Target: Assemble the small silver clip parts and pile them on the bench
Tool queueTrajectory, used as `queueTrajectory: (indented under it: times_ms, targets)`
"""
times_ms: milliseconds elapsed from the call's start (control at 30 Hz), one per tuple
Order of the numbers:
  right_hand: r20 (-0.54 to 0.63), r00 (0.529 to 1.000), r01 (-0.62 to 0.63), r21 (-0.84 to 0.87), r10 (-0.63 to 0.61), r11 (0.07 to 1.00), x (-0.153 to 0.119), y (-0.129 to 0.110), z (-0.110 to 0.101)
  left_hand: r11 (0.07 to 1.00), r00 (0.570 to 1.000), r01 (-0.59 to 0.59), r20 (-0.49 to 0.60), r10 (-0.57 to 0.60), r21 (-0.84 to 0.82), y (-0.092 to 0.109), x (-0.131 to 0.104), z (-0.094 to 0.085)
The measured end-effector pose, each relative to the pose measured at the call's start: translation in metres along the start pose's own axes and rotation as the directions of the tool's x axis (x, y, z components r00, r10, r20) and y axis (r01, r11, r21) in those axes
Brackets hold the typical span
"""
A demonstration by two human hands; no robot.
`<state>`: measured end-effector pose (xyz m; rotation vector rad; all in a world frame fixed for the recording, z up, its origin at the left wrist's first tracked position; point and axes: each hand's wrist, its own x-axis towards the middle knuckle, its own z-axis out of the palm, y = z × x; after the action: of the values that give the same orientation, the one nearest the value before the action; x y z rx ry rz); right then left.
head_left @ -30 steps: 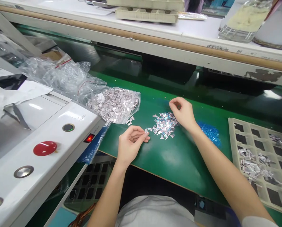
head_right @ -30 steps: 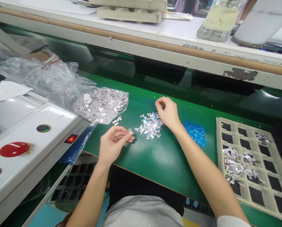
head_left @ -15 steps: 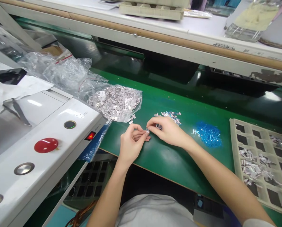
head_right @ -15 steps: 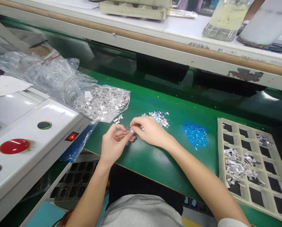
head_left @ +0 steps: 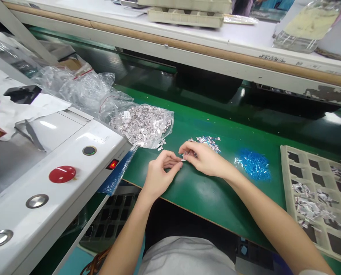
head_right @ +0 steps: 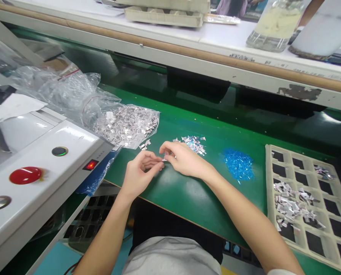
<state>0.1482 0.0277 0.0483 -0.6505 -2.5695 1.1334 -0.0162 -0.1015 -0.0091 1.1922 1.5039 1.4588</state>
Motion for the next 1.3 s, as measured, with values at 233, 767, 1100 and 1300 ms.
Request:
queueTrajectory:
  times_ms: [233, 767, 1100, 1300]
  targets:
    - [-0.045, 0.994, -0.107, -0.283, 0.098, 0.953, -0.004, 0.012, -0.017, 0.68, 0.95, -0.079, -0.151, 0.272, 0.729, -0.011, 0.023, -0.04]
    - [-0.557, 0.819, -0.362, -0.315, 0.138, 0.877, 0.01, 0.11, -0.056, 0.835, 0.958, 0.021, -0.249, 0.139, 0.55, -0.014, 0.029, -0.046]
    - [-0.519, 0.823, -0.461, -0.371, 0.232, 0.806, 0.021, 0.115, -0.051, 0.983, 0.991, -0.03, -0.122, 0.053, 0.182, -0.005, -0.01, 0.006]
    - [-0.591, 0.786, -0.421, -0.299, 0.18, 0.857, 0.021, 0.108, -0.05, 0.998, 0.994, 0.048, -0.105, -0.043, 0.051, -0.006, -0.016, 0.018]
